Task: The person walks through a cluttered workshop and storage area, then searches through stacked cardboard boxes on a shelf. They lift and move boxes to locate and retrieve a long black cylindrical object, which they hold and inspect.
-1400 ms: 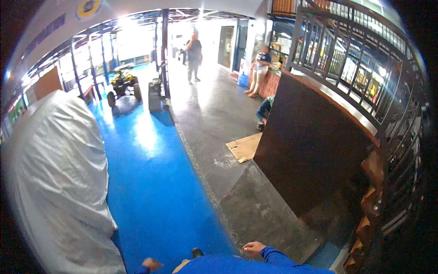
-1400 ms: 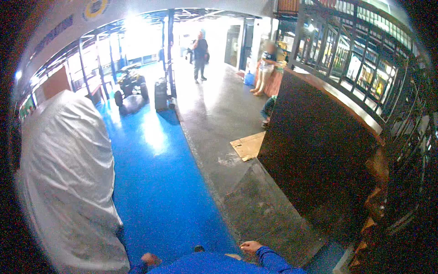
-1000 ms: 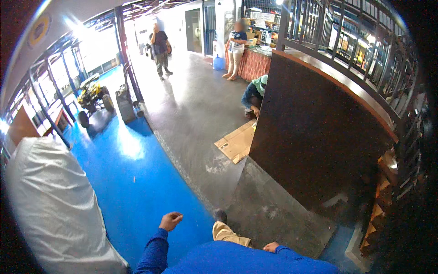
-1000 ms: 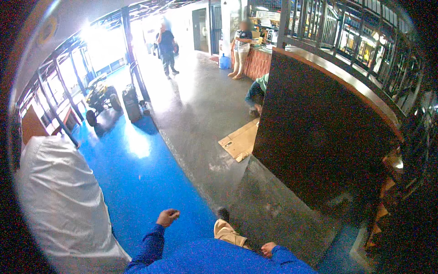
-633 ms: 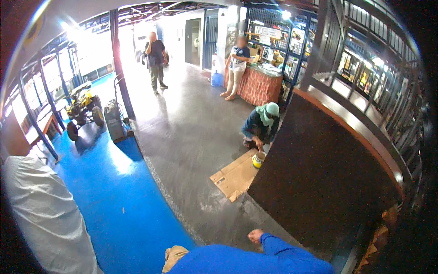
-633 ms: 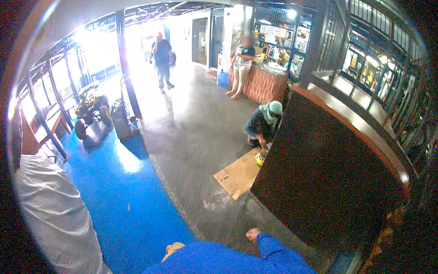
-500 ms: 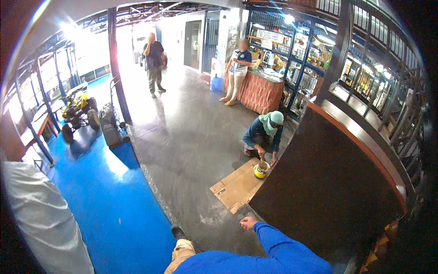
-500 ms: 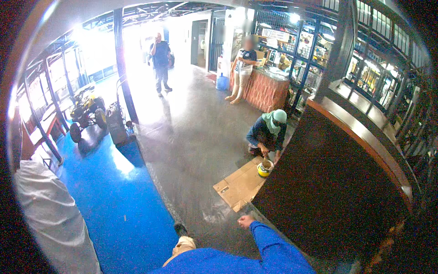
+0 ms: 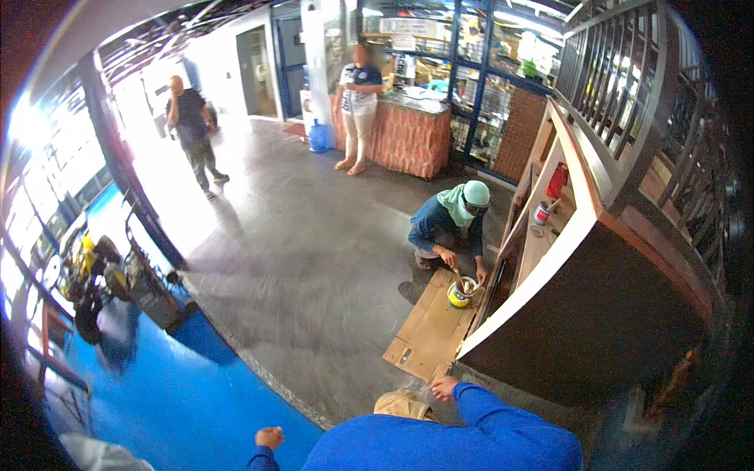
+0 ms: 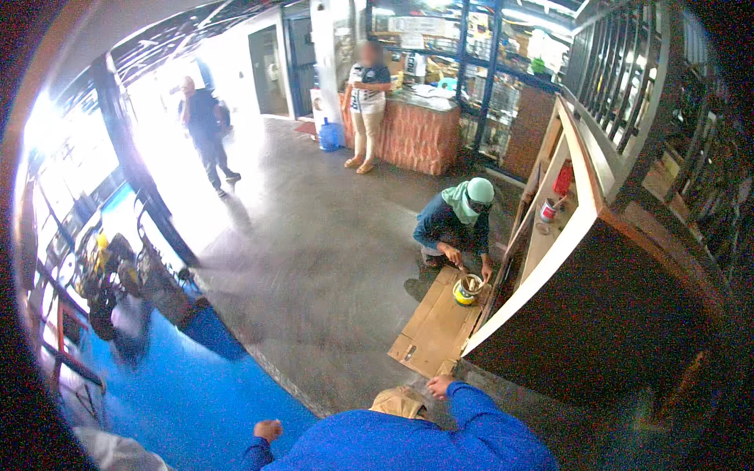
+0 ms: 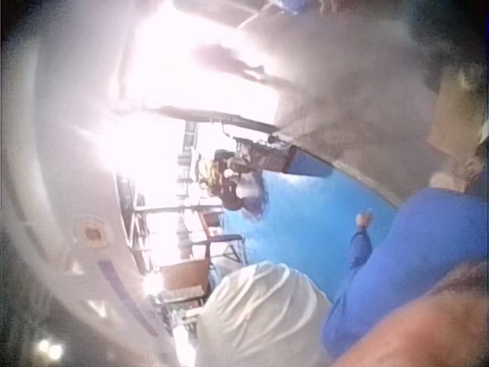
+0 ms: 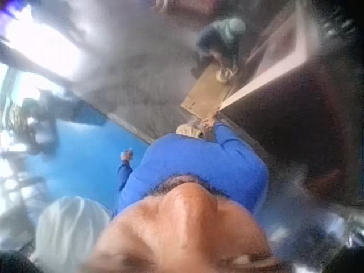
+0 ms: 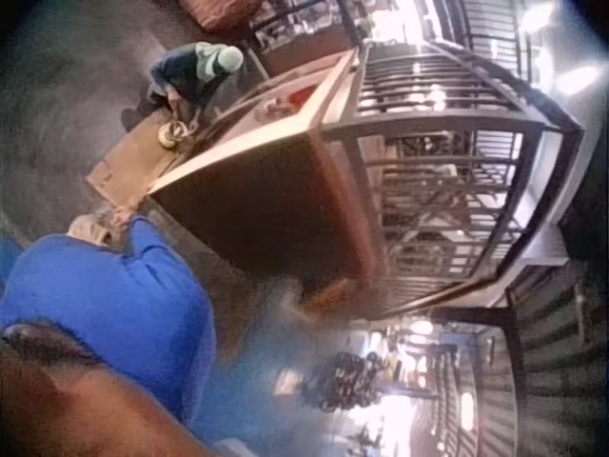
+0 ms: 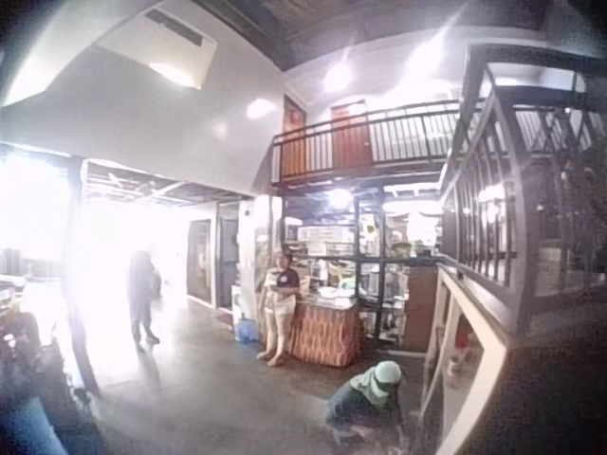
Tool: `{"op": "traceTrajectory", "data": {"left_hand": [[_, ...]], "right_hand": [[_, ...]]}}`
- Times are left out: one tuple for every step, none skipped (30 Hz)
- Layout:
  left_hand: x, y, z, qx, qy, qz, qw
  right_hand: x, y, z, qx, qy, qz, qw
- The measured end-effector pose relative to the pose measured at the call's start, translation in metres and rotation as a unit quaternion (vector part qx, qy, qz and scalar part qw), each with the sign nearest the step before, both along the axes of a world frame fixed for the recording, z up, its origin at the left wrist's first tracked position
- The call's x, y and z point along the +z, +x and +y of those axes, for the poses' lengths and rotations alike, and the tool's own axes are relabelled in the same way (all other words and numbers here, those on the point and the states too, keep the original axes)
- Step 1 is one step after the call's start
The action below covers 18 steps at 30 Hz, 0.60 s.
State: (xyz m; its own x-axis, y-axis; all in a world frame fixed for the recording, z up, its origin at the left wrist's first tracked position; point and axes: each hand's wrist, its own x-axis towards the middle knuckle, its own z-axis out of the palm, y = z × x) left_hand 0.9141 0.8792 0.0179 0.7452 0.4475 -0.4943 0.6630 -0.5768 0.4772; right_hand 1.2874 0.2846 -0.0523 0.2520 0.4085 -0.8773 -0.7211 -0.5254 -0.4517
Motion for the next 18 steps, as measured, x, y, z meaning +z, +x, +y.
{"op": "traceTrajectory", "data": {"left_hand": [[0.008,0.029,0.031,0.273,-0.161,-0.077,0.945],[0.019,0.063,0.067,0.28,-0.165,-0.094,0.941],[0.028,0.097,0.097,0.289,-0.173,-0.113,0.935],[0.034,0.125,0.121,0.284,-0.167,-0.122,0.936],[0.036,0.149,0.14,0.281,-0.162,-0.133,0.936],[0.038,0.178,0.161,0.277,-0.156,-0.145,0.937],[0.04,0.202,0.167,0.286,-0.101,-0.115,0.946],[0.038,0.228,0.171,0.281,-0.116,-0.111,0.946],[0.018,0.239,0.168,0.283,-0.147,-0.103,0.942],[0.002,0.251,0.164,0.267,-0.155,-0.074,0.948],[-0.004,0.264,0.161,0.199,-0.118,-0.015,0.973],[-0.004,0.279,0.162,0.105,-0.059,0.052,0.991],[-0.009,0.3,0.161,0.062,-0.046,0.079,0.994],[0.0,0.322,0.164,0.029,-0.027,0.11,0.993],[0.008,0.343,0.168,0.014,-0.017,0.132,0.991],[0.011,0.363,0.177,0.019,-0.023,0.139,0.99],[0.011,0.381,0.186,0.029,-0.031,0.142,0.989],[0.011,0.401,0.198,0.034,-0.037,0.146,0.988]], "right_hand": [[-0.006,0.007,-0.001,-0.048,-0.011,-0.037,0.998],[-0.016,0.01,-0.003,-0.066,-0.044,-0.068,0.995],[-0.026,0.012,-0.004,-0.083,-0.078,-0.098,0.989],[-0.036,0.017,0.003,-0.088,-0.105,-0.111,0.984],[-0.047,0.021,0.01,-0.078,-0.126,-0.104,0.984],[-0.059,0.026,0.018,-0.066,-0.139,-0.094,0.984],[-0.075,0.036,0.03,-0.045,-0.142,-0.087,0.985],[-0.092,0.05,0.034,-0.017,-0.158,-0.079,0.984],[-0.113,0.069,0.03,0.022,-0.176,-0.069,0.982],[-0.127,0.096,0.037,0.075,-0.18,-0.066,0.979],[-0.138,0.117,0.065,0.06,-0.11,-0.025,0.992],[-0.149,0.131,0.109,0.194,-0.171,-0.084,0.962],[-0.139,0.178,0.12,0.302,-0.169,-0.137,0.928],[-0.131,0.216,0.165,0.345,-0.139,-0.179,0.911],[-0.113,0.259,0.216,0.381,-0.107,-0.229,0.889],[-0.093,0.303,0.26,0.406,-0.082,-0.274,0.868],[-0.07,0.351,0.303,0.409,-0.065,-0.31,0.856],[-0.046,0.396,0.345,0.381,-0.048,-0.329,0.863]]}}
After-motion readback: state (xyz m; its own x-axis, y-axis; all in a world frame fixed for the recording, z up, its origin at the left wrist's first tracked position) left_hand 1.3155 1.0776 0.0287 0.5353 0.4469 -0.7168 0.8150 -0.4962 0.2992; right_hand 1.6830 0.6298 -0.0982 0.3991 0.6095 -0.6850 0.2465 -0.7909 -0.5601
